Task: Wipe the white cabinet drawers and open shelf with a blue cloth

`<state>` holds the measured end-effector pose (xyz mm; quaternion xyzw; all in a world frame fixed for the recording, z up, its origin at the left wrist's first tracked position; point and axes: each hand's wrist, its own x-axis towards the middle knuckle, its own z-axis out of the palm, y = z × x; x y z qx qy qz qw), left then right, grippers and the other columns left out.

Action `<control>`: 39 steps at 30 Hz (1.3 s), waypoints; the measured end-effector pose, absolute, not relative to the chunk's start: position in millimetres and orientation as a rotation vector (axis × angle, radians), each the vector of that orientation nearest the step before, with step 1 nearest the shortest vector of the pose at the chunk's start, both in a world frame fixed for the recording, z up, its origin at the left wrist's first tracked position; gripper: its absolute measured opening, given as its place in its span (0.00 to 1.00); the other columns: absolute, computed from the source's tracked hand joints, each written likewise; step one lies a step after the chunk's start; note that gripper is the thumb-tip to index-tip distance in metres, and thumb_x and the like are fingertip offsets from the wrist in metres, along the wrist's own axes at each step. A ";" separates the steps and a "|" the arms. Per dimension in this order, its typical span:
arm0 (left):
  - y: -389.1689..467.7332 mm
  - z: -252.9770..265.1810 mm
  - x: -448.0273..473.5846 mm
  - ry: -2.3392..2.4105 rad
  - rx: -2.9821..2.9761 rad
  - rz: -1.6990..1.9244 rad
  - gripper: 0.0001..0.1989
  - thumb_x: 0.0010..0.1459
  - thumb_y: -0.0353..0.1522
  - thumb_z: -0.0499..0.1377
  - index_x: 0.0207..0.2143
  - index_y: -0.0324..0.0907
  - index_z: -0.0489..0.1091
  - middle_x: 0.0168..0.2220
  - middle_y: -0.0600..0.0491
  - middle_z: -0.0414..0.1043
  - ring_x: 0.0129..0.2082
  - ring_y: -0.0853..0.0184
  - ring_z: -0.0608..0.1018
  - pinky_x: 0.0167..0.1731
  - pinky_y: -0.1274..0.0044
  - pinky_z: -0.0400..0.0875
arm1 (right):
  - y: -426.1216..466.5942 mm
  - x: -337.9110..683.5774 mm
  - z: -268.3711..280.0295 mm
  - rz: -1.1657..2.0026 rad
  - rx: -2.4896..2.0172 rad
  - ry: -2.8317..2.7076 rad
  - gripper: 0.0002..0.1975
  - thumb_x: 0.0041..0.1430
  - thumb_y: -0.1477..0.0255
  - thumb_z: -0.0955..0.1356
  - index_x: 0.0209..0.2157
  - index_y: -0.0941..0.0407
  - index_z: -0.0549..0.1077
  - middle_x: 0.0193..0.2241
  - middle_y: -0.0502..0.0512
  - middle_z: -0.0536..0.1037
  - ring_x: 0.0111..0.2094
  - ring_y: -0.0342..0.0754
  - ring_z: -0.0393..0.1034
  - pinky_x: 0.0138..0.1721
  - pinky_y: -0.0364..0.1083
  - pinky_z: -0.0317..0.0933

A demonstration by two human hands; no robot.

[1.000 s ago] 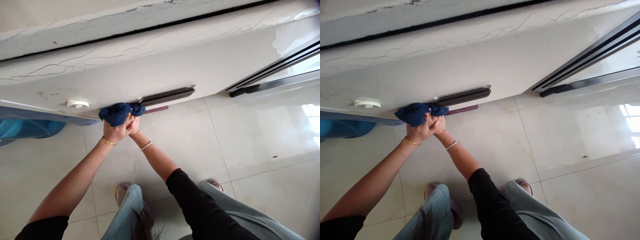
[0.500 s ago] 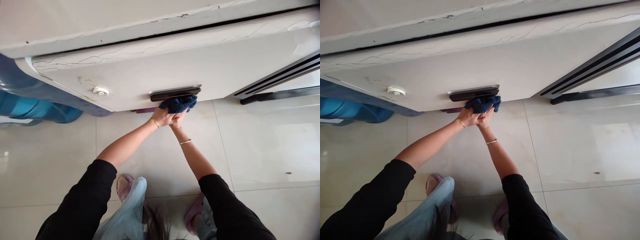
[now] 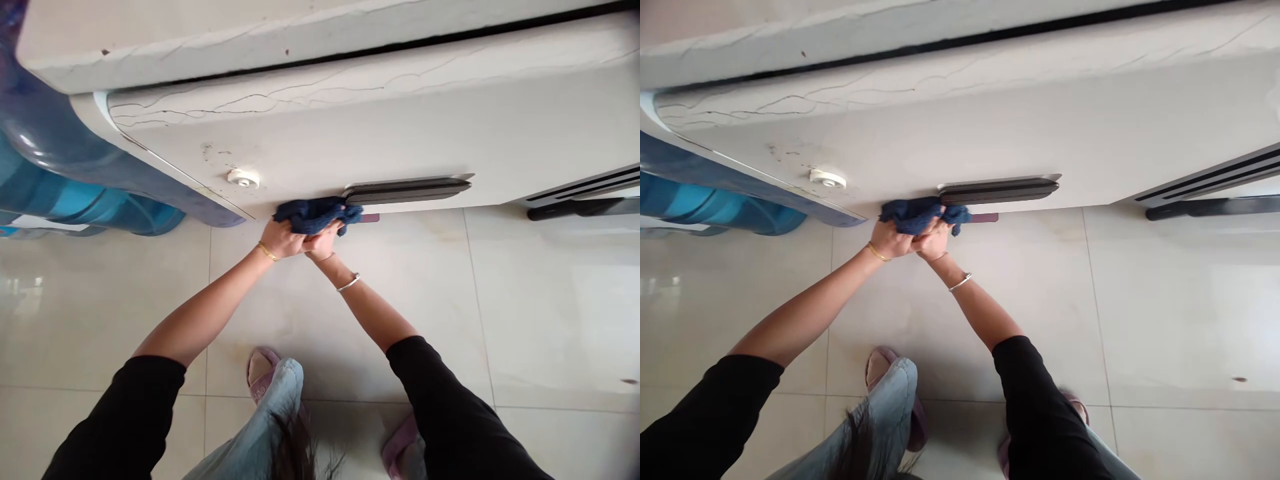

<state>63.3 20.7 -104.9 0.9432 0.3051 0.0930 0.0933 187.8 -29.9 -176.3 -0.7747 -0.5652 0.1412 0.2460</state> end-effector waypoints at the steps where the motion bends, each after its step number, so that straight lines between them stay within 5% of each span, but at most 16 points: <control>1: 22.9 -106.3 48.6 0.956 2.786 0.264 0.31 0.60 0.57 0.55 0.53 0.46 0.79 0.47 0.38 0.81 0.51 0.47 0.80 0.56 0.56 0.69 | -28.0 178.0 -170.2 0.395 -2.081 -1.598 0.28 0.59 0.60 0.69 0.54 0.66 0.76 0.49 0.74 0.77 0.51 0.64 0.69 0.57 0.67 0.61; 5: 30.6 -115.9 -9.5 1.145 2.703 0.397 0.39 0.57 0.61 0.54 0.60 0.47 0.73 0.58 0.38 0.75 0.62 0.44 0.74 0.64 0.53 0.60 | -19.1 140.1 -135.0 0.423 -1.911 -1.905 0.33 0.66 0.57 0.64 0.64 0.65 0.69 0.51 0.74 0.77 0.51 0.64 0.70 0.56 0.63 0.60; 13: 14.9 -145.8 -64.2 1.494 2.512 0.846 0.58 0.58 0.66 0.44 0.70 0.23 0.54 0.66 0.24 0.62 0.71 0.40 0.61 0.70 0.54 0.51 | -10.9 110.0 -96.1 0.450 -1.585 -2.292 0.26 0.73 0.67 0.55 0.70 0.47 0.61 0.37 0.57 0.80 0.42 0.52 0.71 0.44 0.50 0.56; 21: -11.8 -153.0 0.9 1.076 2.768 0.854 0.45 0.63 0.59 0.50 0.68 0.32 0.61 0.62 0.32 0.71 0.65 0.46 0.72 0.68 0.62 0.59 | -46.7 173.2 -140.4 0.114 -1.707 -2.070 0.26 0.73 0.63 0.56 0.66 0.54 0.67 0.42 0.62 0.79 0.43 0.53 0.69 0.46 0.51 0.55; 29: -7.8 -131.4 -31.4 1.108 2.614 1.062 0.54 0.64 0.62 0.39 0.75 0.32 0.30 0.71 0.29 0.54 0.70 0.45 0.65 0.67 0.60 0.59 | -39.4 133.1 -94.9 0.101 -1.464 -2.169 0.26 0.76 0.65 0.52 0.68 0.52 0.64 0.41 0.58 0.78 0.42 0.50 0.68 0.44 0.49 0.56; 39: -18.9 -139.9 6.4 0.985 2.608 0.976 0.55 0.63 0.64 0.41 0.75 0.32 0.33 0.70 0.30 0.56 0.67 0.44 0.68 0.62 0.61 0.65 | -62.2 171.7 -88.5 -0.034 -1.599 -2.096 0.25 0.74 0.65 0.55 0.65 0.58 0.68 0.39 0.60 0.77 0.40 0.52 0.67 0.42 0.50 0.56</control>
